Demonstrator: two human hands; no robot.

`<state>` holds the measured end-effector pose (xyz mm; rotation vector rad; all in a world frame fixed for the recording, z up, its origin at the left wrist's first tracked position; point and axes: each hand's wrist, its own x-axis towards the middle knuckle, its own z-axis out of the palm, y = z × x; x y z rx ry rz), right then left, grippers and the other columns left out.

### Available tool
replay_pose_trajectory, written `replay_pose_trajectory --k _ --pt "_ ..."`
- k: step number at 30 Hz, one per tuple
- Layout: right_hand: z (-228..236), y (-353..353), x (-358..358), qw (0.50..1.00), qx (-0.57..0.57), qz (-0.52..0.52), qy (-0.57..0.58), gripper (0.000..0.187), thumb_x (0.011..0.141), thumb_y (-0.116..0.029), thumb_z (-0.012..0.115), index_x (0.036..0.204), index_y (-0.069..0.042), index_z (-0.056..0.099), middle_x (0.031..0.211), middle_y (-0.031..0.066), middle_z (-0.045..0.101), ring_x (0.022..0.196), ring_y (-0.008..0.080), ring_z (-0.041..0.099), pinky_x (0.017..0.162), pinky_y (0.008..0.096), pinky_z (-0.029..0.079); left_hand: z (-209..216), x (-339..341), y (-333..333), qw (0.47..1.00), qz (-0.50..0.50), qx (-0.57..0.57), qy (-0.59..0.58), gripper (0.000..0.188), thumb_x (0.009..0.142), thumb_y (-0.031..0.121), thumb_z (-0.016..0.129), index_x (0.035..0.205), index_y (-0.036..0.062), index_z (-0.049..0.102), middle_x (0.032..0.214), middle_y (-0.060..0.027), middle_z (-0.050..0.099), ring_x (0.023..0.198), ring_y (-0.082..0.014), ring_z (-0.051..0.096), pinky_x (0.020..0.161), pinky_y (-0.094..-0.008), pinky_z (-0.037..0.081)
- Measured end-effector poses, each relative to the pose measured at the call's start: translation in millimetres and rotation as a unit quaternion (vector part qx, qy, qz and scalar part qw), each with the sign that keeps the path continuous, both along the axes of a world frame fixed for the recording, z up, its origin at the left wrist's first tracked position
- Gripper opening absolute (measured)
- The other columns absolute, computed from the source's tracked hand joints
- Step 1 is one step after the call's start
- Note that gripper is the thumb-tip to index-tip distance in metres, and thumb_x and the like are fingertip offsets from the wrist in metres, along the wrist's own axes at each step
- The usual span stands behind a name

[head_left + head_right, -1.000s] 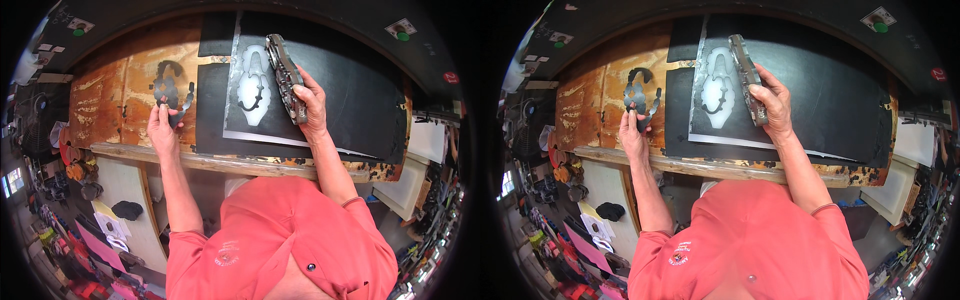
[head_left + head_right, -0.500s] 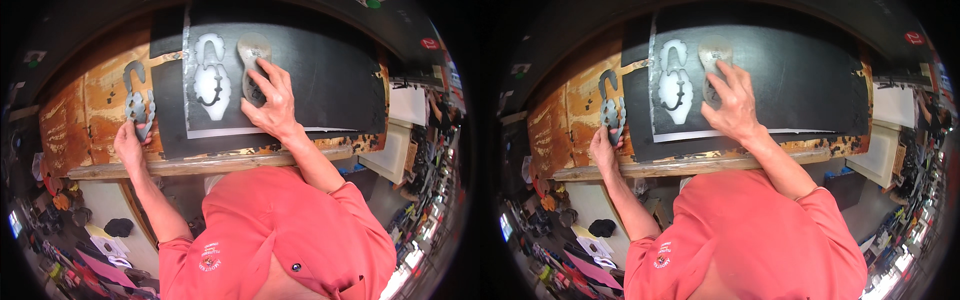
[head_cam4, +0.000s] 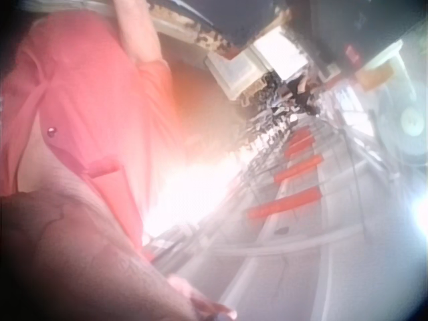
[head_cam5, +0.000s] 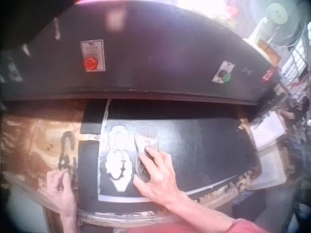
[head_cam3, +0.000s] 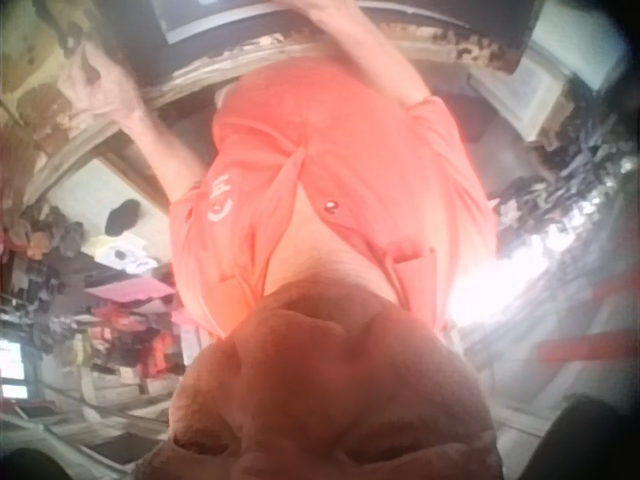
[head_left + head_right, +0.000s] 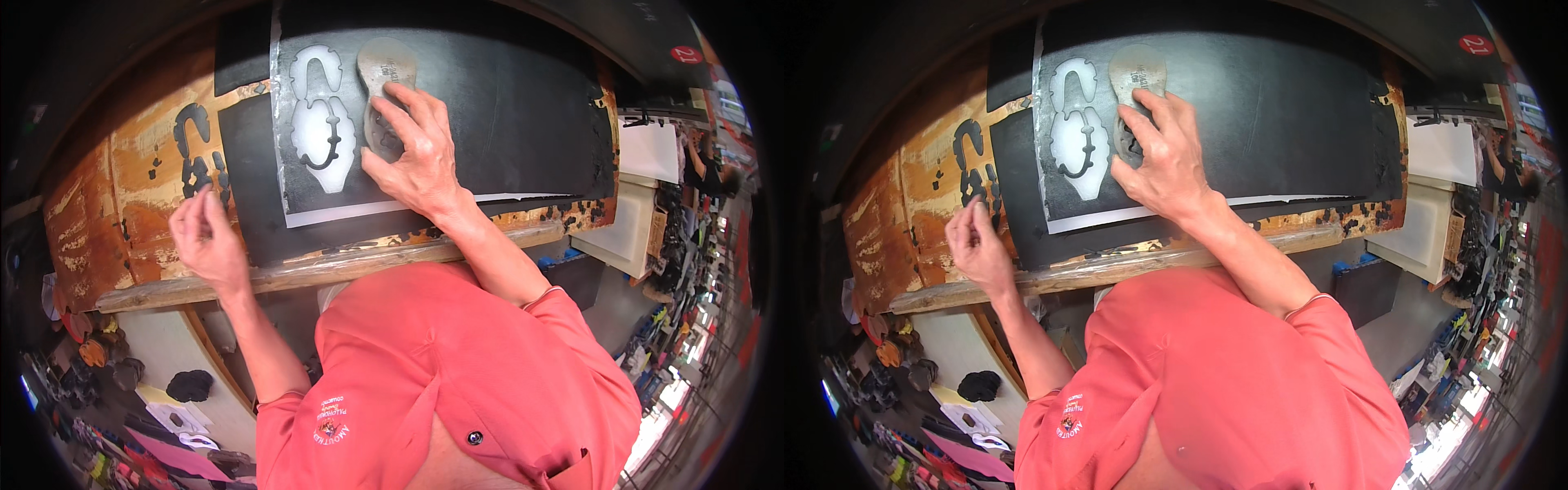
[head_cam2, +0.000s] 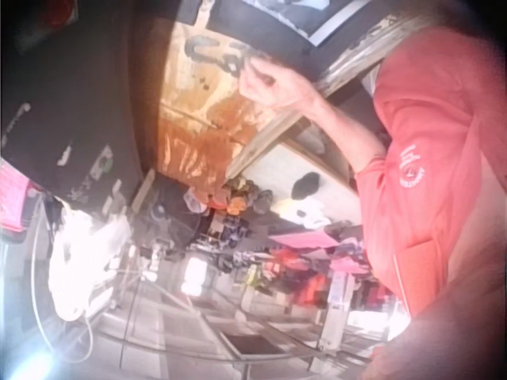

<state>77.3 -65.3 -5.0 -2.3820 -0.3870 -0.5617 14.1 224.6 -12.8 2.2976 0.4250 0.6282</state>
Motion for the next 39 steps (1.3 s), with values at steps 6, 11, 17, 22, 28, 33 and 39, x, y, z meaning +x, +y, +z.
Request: replay_pose_trajectory --k 6,11,17,22,28,33,39 --pt "-5 3 7 1.000 0.006 0.004 -0.023 0.055 0.071 -0.015 0.082 0.123 -0.001 0.073 0.137 0.0195 0.066 0.124 0.0425 0.058 0.103 0.0479 0.054 12 -40 -93 0.962 -0.256 -0.087 -0.031 0.012 0.094 -0.003 0.075 0.104 0.0004 0.079 0.100 -0.0093 0.068 0.087 -0.0183 0.067 0.074 -0.0307 0.054" --pt "-8 -11 -4 0.998 0.050 0.022 -0.011 0.066 0.073 -0.017 0.086 0.134 -0.001 0.067 0.145 0.0239 0.057 0.126 0.0442 0.057 0.107 0.0491 0.051 -1 -66 -132 0.936 -0.351 0.014 -0.001 0.020 0.086 0.002 0.082 0.103 0.0082 0.074 0.089 -0.0079 0.067 0.075 -0.0282 0.066 0.067 -0.0403 0.053" --pt "-1 -31 -24 0.985 0.162 0.024 0.054 0.065 0.086 -0.024 0.086 0.141 0.000 0.061 0.148 0.0232 0.055 0.135 0.0389 0.058 0.112 0.0456 0.049 -13 -62 -136 0.948 -0.309 0.049 -0.063 0.012 0.087 0.006 0.082 0.094 0.0077 0.073 0.077 -0.0097 0.065 0.065 -0.0324 0.064 0.060 -0.0442 0.051" --pt "4 -53 -23 0.959 0.279 0.027 0.032 0.041 0.093 -0.012 0.079 0.130 -0.002 0.067 0.127 0.0125 0.067 0.117 0.0233 0.067 0.098 0.0359 0.055 -13 -70 -134 0.959 -0.270 0.067 -0.052 0.008 0.092 0.008 0.078 0.086 0.0047 0.074 0.076 -0.0137 0.065 0.067 -0.0375 0.065 0.062 -0.0463 0.052" --pt "70 -153 -34 0.931 0.297 -0.101 -0.185 0.012 0.101 -0.009 0.071 0.094 0.000 0.067 0.083 0.0059 0.065 0.078 0.0122 0.063 0.072 0.0298 0.053 -28 -74 -125 0.965 -0.240 0.092 -0.053 0.018 0.098 0.015 0.074 0.087 0.0009 0.073 0.083 -0.0181 0.068 0.073 -0.0412 0.067 0.067 -0.0491 0.053" --pt "70 -188 -63 0.960 0.184 -0.083 -0.194 0.017 0.100 -0.015 0.073 0.093 0.001 0.069 0.086 0.0122 0.070 0.076 0.0252 0.067 0.073 0.0350 0.054 -29 -80 -125 0.964 -0.214 0.125 -0.094 0.021 0.098 0.018 0.075 0.083 0.0029 0.072 0.082 -0.0143 0.069 0.073 -0.0362 0.069 0.067 -0.0452 0.053" --pt "-11 -169 -143 0.983 0.061 -0.168 0.043 0.014 0.094 -0.015 0.074 0.088 -0.003 0.071 0.082 0.0141 0.072 0.074 0.0323 0.071 0.069 0.0411 0.056 -25 -80 -130 0.971 -0.195 0.108 -0.082 0.023 0.097 0.020 0.076 0.082 0.0029 0.072 0.079 -0.0124 0.070 0.070 -0.0321 0.069 0.065 -0.0420 0.053"
